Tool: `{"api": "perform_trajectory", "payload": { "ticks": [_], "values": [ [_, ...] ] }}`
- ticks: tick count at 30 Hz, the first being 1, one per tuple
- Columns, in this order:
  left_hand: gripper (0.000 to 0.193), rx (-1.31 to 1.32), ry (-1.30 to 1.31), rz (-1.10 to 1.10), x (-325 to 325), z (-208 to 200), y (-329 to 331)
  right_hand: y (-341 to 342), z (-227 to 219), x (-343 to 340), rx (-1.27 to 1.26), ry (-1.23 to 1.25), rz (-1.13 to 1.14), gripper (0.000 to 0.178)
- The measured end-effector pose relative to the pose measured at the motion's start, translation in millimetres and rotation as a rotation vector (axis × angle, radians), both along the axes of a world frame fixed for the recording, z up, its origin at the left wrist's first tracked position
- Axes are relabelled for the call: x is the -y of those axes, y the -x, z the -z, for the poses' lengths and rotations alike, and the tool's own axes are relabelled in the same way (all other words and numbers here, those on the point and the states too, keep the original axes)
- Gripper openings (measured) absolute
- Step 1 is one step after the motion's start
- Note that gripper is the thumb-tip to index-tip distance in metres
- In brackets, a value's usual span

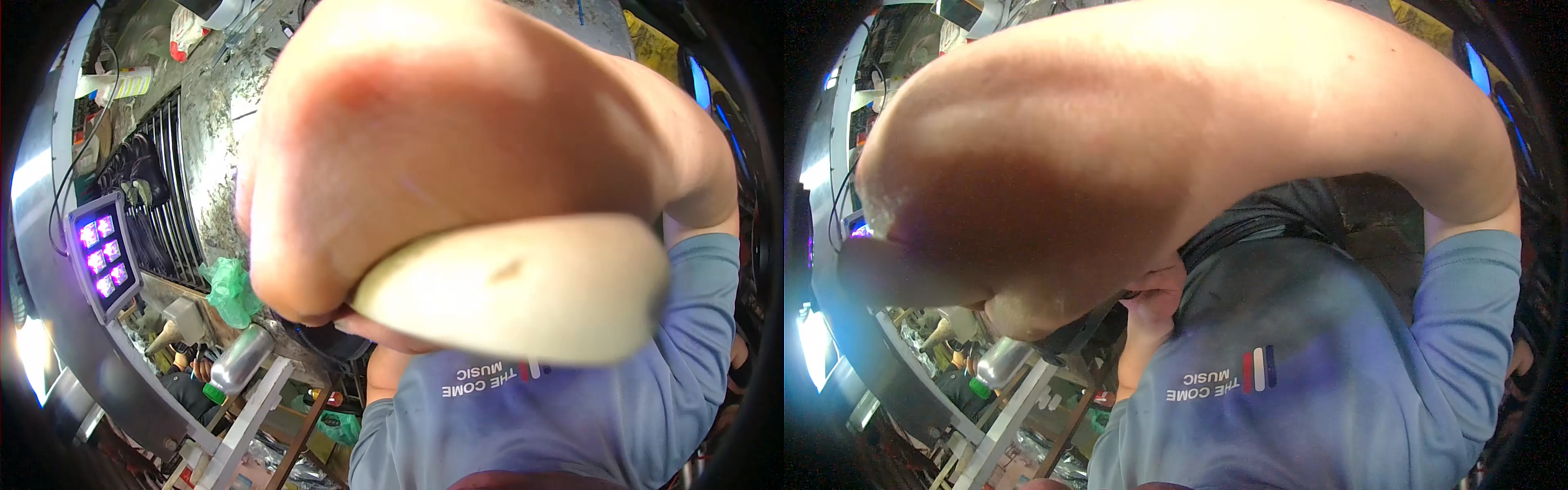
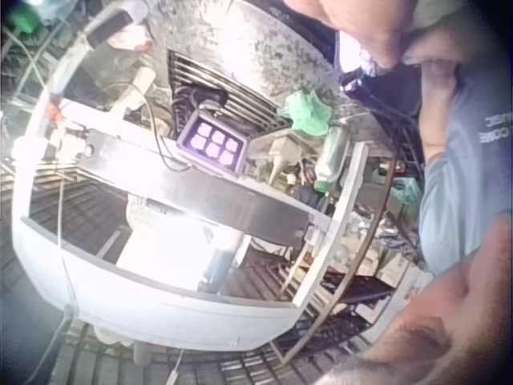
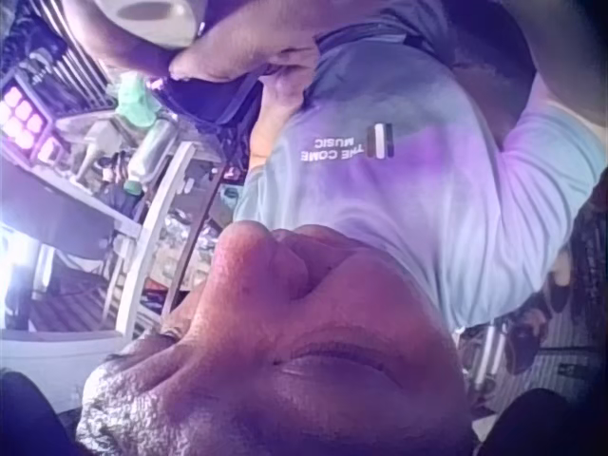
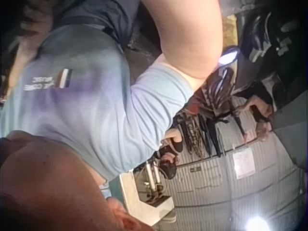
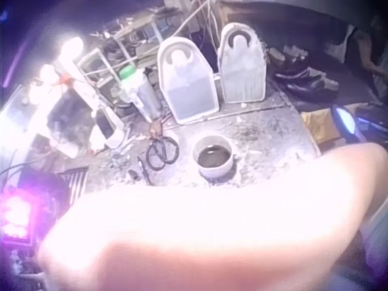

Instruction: The person repeatedly dips a brush into a small cup of dark liquid and applies it to the sole and edges of several black shoes. They handle each shoe one at a time, rotating it to cover different areas, then place it aside and pick up the next shoe.

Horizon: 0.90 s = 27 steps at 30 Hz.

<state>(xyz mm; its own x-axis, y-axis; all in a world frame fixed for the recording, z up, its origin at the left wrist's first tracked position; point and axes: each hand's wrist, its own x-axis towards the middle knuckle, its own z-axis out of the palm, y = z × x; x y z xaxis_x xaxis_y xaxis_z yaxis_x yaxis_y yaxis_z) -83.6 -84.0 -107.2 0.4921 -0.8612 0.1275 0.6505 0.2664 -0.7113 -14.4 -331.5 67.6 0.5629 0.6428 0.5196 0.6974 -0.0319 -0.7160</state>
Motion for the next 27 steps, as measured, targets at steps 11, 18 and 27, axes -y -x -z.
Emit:
{"api": "perform_trajectory", "payload": {
  "ticks": [11, 18, 27],
  "values": [
    [0.048, -0.047, 0.02, 0.057, 13.1, -20.8, -3.5, -18.5, 27.7, -37.6, -0.015, -0.341, 0.073, 0.009],
    [0.052, -0.111, 0.311, -0.125, 38.0, -28.8, 14.7, -27.7, 49.4, -63.0, -0.083, -0.547, -0.038, 0.01],
    [0.054, -0.004, 0.237, -0.032, 26.3, -27.3, 6.3, -24.3, 47.7, -36.5, -0.122, -0.285, 0.062, 0.012]
  ]
}}
